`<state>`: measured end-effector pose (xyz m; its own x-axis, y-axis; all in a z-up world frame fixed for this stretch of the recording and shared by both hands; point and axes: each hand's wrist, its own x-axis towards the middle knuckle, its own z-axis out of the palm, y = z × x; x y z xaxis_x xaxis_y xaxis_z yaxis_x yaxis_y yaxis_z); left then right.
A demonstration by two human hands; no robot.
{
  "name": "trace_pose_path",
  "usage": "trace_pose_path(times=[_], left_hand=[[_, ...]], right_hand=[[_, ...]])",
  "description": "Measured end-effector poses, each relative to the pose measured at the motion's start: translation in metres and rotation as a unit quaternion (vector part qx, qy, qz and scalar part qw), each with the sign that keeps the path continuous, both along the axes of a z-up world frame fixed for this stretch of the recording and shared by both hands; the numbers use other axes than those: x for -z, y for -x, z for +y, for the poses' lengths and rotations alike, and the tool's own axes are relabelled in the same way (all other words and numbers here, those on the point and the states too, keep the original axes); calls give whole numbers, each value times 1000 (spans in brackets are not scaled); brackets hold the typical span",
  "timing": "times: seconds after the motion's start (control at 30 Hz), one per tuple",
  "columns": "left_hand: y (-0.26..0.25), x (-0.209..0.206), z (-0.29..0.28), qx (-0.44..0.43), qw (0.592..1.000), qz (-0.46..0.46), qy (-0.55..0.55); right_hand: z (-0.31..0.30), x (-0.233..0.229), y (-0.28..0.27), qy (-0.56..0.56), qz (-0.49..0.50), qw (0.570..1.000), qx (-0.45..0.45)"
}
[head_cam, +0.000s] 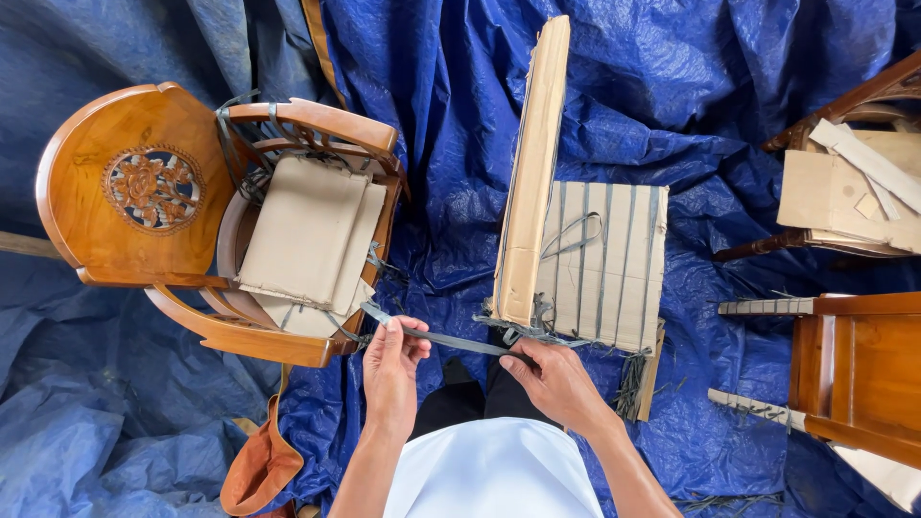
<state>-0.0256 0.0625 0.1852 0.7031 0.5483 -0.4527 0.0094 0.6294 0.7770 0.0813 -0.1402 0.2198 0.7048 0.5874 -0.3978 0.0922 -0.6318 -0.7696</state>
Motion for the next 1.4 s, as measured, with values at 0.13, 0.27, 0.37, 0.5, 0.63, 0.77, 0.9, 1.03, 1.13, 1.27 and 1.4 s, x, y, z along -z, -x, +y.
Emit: trace_pose_path(times=[0.13, 0.27, 0.37, 0.5, 0.63, 0.77, 0.9, 1.03, 1.13, 1.27, 1.4], left_hand=[[4, 10, 6, -37, 999, -7, 38], [7, 24, 11, -43, 998, 7, 41], [10, 38, 5, -11, 998, 46, 33], [20, 66, -10, 37, 993, 103, 39], [24, 66, -23, 57, 990, 122, 46], [24, 69, -26, 72, 987, 137, 49], [27, 84, -24, 68, 987, 130, 57], [34, 93, -17, 61, 988, 129, 60], [31, 87, -8, 41, 990, 120, 59], [34, 85, 11, -18, 992, 104, 62], [34, 81, 31, -70, 992, 85, 56]], right_hand=[[-14, 50, 11, -2, -19, 1000, -22], [-47, 173, 34, 20, -87, 996, -30], [-93, 291, 63, 22, -125, 992, -24], [-127, 352, 89, 148, 52, 987, 23], [-141, 349, 90, 194, 95, 973, 80], [-158, 361, 91, 223, 66, 965, 119], [-160, 336, 88, 291, 107, 936, 166], [-184, 363, 97, 296, 16, 942, 160], [-192, 351, 93, 289, 59, 935, 197], [-228, 369, 92, 286, 47, 903, 318], [-295, 402, 89, 301, -18, 859, 414]])
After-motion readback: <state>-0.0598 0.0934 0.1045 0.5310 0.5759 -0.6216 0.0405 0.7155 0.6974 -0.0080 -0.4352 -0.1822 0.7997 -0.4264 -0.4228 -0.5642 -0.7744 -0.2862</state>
